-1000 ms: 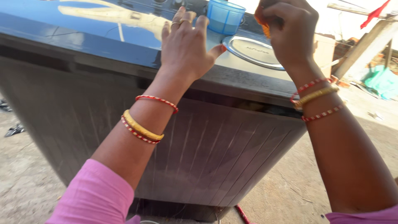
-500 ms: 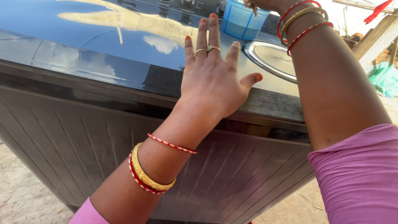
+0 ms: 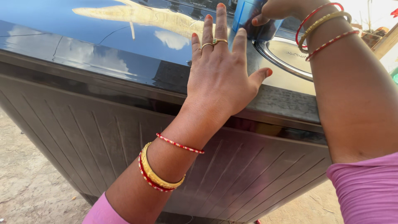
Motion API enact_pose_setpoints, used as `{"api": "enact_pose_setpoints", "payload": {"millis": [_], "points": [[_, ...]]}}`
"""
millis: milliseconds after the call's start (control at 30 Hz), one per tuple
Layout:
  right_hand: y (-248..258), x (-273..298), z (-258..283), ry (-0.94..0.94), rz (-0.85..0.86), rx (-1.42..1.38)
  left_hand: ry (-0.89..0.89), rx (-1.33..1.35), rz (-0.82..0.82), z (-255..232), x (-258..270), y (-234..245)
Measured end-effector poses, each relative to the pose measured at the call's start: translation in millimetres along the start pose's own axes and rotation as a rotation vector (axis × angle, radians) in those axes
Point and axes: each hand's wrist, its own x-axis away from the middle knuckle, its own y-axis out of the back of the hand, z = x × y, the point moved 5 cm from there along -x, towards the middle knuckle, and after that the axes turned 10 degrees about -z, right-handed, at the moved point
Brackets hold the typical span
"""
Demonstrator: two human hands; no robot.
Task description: The person cleans the exterior of a washing machine by hand using a cloth. The person wipes the front panel, top lid, and control area, reaching up to touch a blue container on top of the machine.
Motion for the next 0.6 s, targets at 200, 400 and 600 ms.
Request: {"api": "enact_pose_setpoints", "payload": {"millis": [200,400,600], "points": [[35,36,28,0.104,0.039,-0.187,0.028,-0.04,0.046,3,-1,-1],[44,54,24,0.349,-0.129,-0.317,0.046,-0.091,0.06,0,1,2],[47,64,9,0.393,-0.205,-0.628,0.028,-0.148,0.09,0,1,-8]]}}
